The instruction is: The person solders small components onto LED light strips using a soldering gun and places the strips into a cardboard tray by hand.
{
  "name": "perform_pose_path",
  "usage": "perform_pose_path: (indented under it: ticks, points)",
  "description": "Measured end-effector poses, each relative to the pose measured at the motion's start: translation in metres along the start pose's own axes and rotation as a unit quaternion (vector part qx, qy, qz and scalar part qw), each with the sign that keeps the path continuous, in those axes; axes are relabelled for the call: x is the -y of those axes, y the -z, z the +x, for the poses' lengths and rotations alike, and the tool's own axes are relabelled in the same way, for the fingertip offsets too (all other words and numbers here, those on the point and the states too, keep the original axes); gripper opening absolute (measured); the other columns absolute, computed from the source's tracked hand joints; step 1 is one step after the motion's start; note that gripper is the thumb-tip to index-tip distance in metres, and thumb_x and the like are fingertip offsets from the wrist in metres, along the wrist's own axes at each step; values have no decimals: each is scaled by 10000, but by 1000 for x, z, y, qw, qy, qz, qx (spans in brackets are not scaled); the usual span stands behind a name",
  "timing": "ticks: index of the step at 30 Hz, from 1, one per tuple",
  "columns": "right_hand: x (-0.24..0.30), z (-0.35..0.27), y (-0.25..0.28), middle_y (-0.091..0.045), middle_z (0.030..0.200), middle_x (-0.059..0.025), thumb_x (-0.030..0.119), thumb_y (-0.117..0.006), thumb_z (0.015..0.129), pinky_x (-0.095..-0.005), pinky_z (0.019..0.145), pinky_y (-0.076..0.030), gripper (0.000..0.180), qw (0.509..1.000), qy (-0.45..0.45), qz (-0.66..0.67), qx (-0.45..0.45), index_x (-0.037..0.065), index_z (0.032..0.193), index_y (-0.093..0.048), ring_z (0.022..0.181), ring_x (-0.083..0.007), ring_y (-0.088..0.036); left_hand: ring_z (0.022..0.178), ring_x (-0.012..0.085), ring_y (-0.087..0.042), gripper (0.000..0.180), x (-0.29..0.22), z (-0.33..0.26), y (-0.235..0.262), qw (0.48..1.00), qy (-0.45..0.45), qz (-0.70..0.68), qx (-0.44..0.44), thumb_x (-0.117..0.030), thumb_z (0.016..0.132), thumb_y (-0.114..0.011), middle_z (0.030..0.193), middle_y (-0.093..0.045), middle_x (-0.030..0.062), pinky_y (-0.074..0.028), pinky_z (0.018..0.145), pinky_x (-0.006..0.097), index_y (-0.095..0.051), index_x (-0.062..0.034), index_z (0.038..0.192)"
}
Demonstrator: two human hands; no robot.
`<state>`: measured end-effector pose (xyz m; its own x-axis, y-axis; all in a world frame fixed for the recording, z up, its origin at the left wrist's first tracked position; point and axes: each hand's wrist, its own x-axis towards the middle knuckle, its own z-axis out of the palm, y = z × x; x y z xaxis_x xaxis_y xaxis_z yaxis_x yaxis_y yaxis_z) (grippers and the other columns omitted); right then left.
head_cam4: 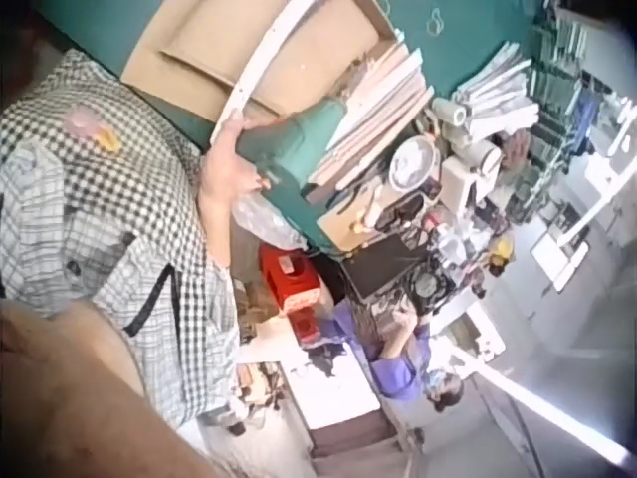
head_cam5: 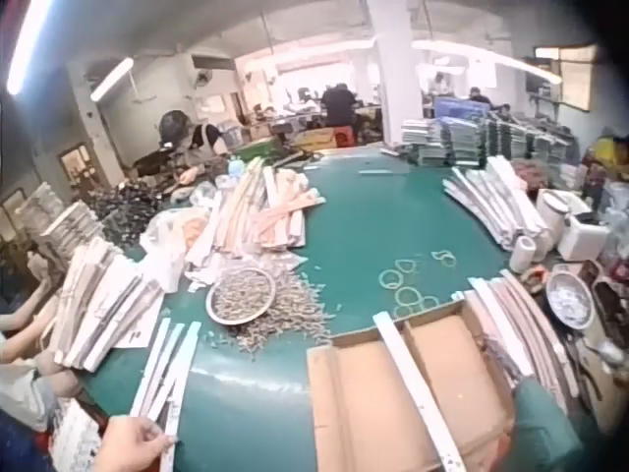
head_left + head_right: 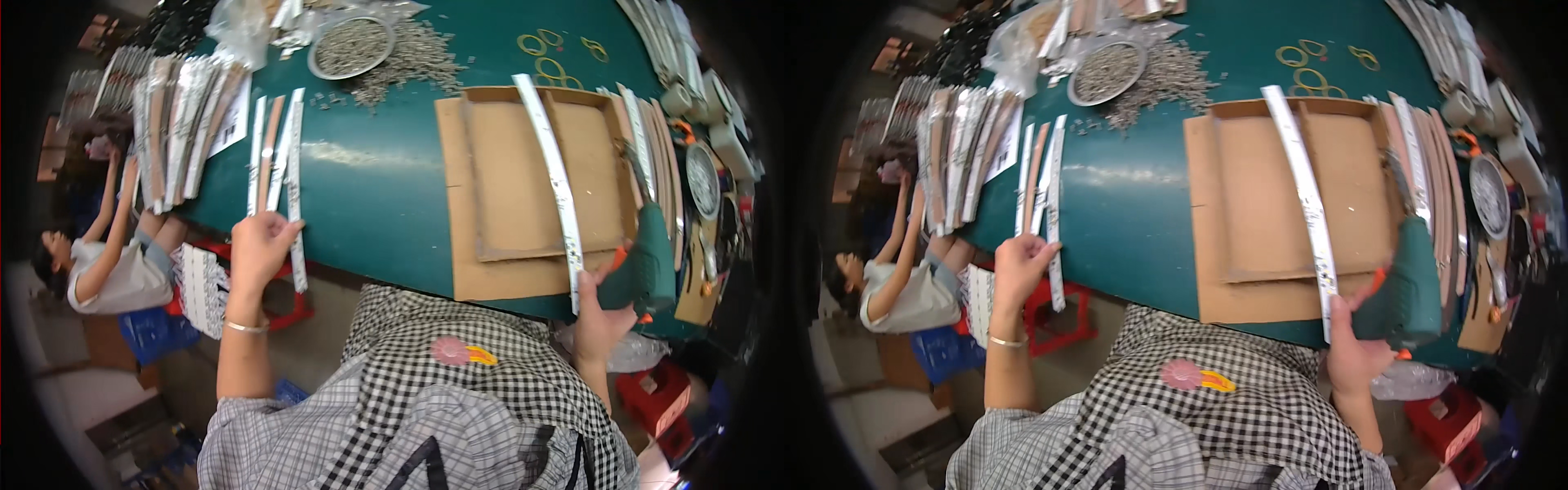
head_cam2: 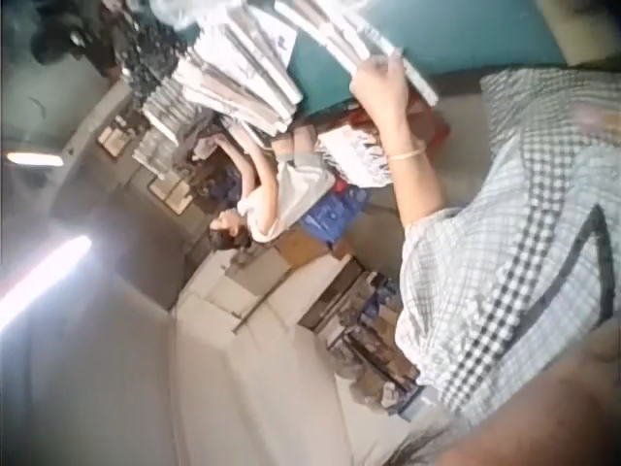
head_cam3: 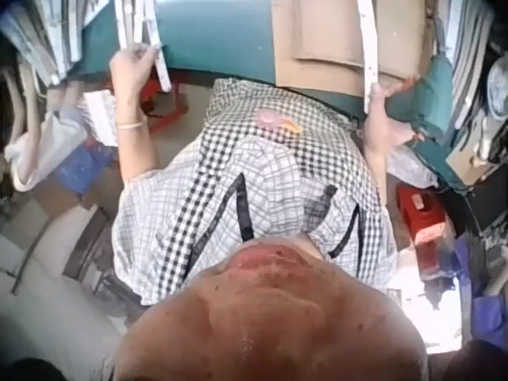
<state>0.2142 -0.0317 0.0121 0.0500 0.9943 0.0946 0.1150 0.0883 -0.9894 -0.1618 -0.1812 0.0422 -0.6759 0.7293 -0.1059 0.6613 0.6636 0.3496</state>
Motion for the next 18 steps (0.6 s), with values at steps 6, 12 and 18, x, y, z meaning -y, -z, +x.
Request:
perform_pose_path:
  ticks: [6,12,18]
  points:
    - [-1,3,7,-556,1089,-62,-125,-670,758,-219,701,-467,655,1000,27,0,4,-22,1343,-394,770,-79,-521,383,68,-478,135,-9,-19,15,856,106,-469,191,-55,865,-646,577,-582,42,-340,335,187,-573,-10,761]
    - [3,7,7,-487,1257,-97,-113,-671,743,-248,766,-460,669,999,-30,9,5,-20,1340,-384,830,-97,-513,453,126,-585,108,-135,-20,-28,768,20,-574,282,-71,900,-616,663,-644,104,-469,409,215,-579,14,843]
    - [2,7,17,-535,1089,-70,-100,-676,755,-235,761,-455,629,1000,-12,-3,-23,-38,1323,-412,817,-88,-516,542,131,-629,182,-196,-16,-69,681,50,-597,422,-130,942,-589,735,-663,109,-532,470,235,-577,51,926]
